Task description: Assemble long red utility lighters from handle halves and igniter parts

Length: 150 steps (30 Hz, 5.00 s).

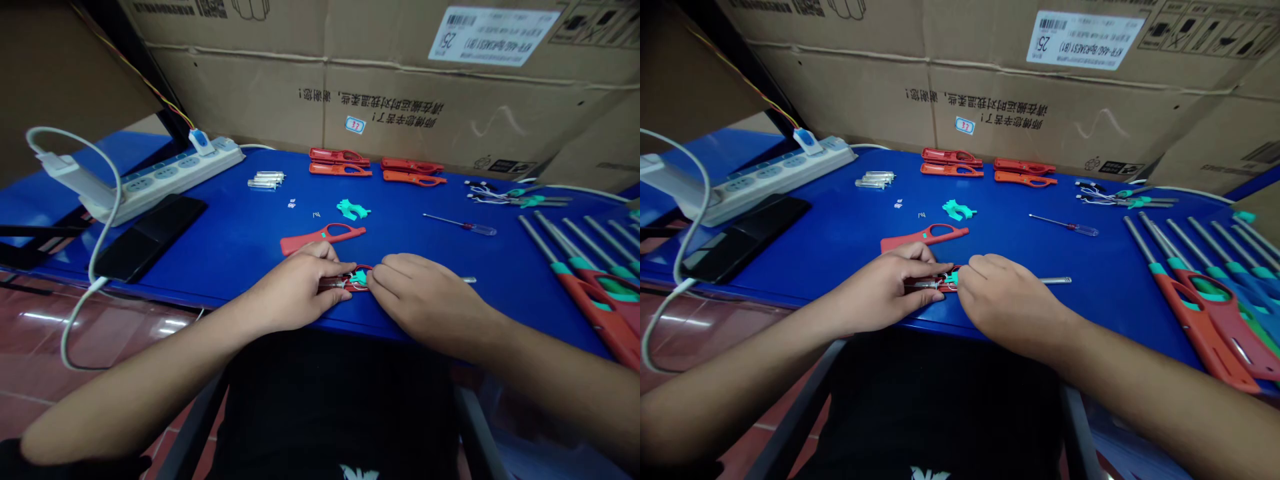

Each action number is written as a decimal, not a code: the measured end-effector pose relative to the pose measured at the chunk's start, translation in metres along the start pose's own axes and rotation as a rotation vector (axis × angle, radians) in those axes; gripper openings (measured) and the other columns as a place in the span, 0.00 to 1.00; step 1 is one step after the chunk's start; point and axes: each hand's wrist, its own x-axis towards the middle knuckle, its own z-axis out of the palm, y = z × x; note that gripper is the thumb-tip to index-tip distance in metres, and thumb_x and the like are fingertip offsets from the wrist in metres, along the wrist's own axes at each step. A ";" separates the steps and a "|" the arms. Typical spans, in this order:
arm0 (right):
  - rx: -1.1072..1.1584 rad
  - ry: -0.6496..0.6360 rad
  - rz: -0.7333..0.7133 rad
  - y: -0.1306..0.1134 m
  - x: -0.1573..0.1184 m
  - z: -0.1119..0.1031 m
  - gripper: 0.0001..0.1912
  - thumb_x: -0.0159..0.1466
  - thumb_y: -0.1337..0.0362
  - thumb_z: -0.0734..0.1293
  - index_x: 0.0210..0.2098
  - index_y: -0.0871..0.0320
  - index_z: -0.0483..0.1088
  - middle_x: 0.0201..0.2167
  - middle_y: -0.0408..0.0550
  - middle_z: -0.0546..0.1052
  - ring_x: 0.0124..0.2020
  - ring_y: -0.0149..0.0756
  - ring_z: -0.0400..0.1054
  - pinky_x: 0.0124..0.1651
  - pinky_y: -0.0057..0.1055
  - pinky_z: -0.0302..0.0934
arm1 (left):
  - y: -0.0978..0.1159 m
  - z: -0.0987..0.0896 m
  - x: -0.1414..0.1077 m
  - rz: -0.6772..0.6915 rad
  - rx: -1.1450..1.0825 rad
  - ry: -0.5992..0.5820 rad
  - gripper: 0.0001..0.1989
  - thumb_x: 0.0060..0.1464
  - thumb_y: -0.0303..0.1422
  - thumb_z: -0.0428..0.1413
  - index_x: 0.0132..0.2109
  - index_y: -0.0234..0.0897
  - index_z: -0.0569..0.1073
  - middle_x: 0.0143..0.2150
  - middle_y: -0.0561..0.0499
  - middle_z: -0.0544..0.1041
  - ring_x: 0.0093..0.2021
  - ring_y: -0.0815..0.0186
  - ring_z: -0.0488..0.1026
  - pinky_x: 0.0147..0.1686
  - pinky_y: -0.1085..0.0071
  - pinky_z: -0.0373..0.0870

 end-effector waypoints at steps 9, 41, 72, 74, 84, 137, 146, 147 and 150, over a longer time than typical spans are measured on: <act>0.150 0.024 0.141 0.003 -0.006 0.004 0.13 0.69 0.70 0.60 0.35 0.62 0.76 0.30 0.52 0.73 0.33 0.41 0.64 0.36 0.37 0.58 | 0.000 -0.001 -0.001 0.010 0.014 -0.026 0.20 0.60 0.31 0.60 0.59 0.40 0.75 0.43 0.48 0.71 0.44 0.63 0.69 0.48 0.63 0.70; 0.237 -0.081 0.089 0.010 0.005 -0.001 0.12 0.68 0.69 0.62 0.29 0.61 0.73 0.27 0.49 0.72 0.30 0.38 0.62 0.36 0.34 0.54 | 0.006 0.005 -0.013 0.093 0.407 -0.007 0.23 0.67 0.37 0.52 0.65 0.36 0.69 0.48 0.42 0.69 0.48 0.58 0.66 0.52 0.59 0.68; 0.289 0.091 0.053 0.017 -0.006 0.014 0.15 0.72 0.66 0.59 0.40 0.65 0.76 0.32 0.53 0.75 0.35 0.39 0.65 0.40 0.36 0.61 | 0.000 0.005 -0.028 0.202 0.263 0.271 0.09 0.61 0.34 0.60 0.46 0.38 0.80 0.47 0.49 0.83 0.48 0.61 0.78 0.54 0.59 0.73; 0.342 0.074 0.041 0.017 -0.005 0.013 0.15 0.71 0.67 0.59 0.41 0.65 0.76 0.34 0.54 0.75 0.37 0.39 0.65 0.42 0.37 0.62 | -0.001 0.006 -0.033 0.202 0.281 0.308 0.09 0.62 0.32 0.59 0.48 0.38 0.81 0.49 0.48 0.82 0.50 0.60 0.79 0.56 0.57 0.73; 0.482 0.192 0.083 0.015 -0.008 0.021 0.11 0.69 0.69 0.62 0.38 0.64 0.76 0.31 0.52 0.74 0.33 0.37 0.63 0.39 0.35 0.62 | 0.000 0.015 -0.044 0.161 0.295 0.334 0.14 0.63 0.29 0.56 0.54 0.38 0.79 0.55 0.47 0.79 0.55 0.57 0.75 0.56 0.53 0.75; 0.277 -0.010 -0.055 0.030 0.000 0.005 0.14 0.71 0.66 0.58 0.35 0.61 0.73 0.32 0.50 0.72 0.35 0.39 0.62 0.42 0.37 0.57 | 0.003 -0.001 -0.012 0.037 0.110 0.077 0.19 0.61 0.33 0.59 0.59 0.40 0.73 0.48 0.48 0.76 0.51 0.61 0.73 0.54 0.63 0.71; 0.183 -0.074 -0.194 0.033 0.003 0.001 0.12 0.69 0.72 0.58 0.34 0.61 0.71 0.31 0.49 0.69 0.33 0.39 0.56 0.39 0.37 0.51 | 0.003 0.004 -0.016 0.102 0.141 0.215 0.10 0.58 0.33 0.63 0.47 0.37 0.79 0.44 0.52 0.82 0.44 0.65 0.77 0.47 0.67 0.73; 0.186 -0.076 -0.200 0.033 0.002 0.002 0.12 0.69 0.72 0.57 0.35 0.61 0.71 0.32 0.49 0.69 0.33 0.39 0.56 0.39 0.37 0.51 | 0.002 0.005 -0.017 0.143 0.153 0.226 0.11 0.58 0.33 0.63 0.48 0.37 0.79 0.44 0.52 0.83 0.45 0.65 0.78 0.48 0.67 0.73; 0.200 -0.084 -0.217 0.034 0.003 0.003 0.13 0.70 0.71 0.57 0.36 0.61 0.72 0.33 0.50 0.70 0.34 0.39 0.56 0.39 0.37 0.52 | 0.000 0.005 -0.017 0.211 0.177 0.216 0.12 0.60 0.33 0.62 0.50 0.38 0.80 0.46 0.52 0.83 0.44 0.65 0.79 0.49 0.66 0.74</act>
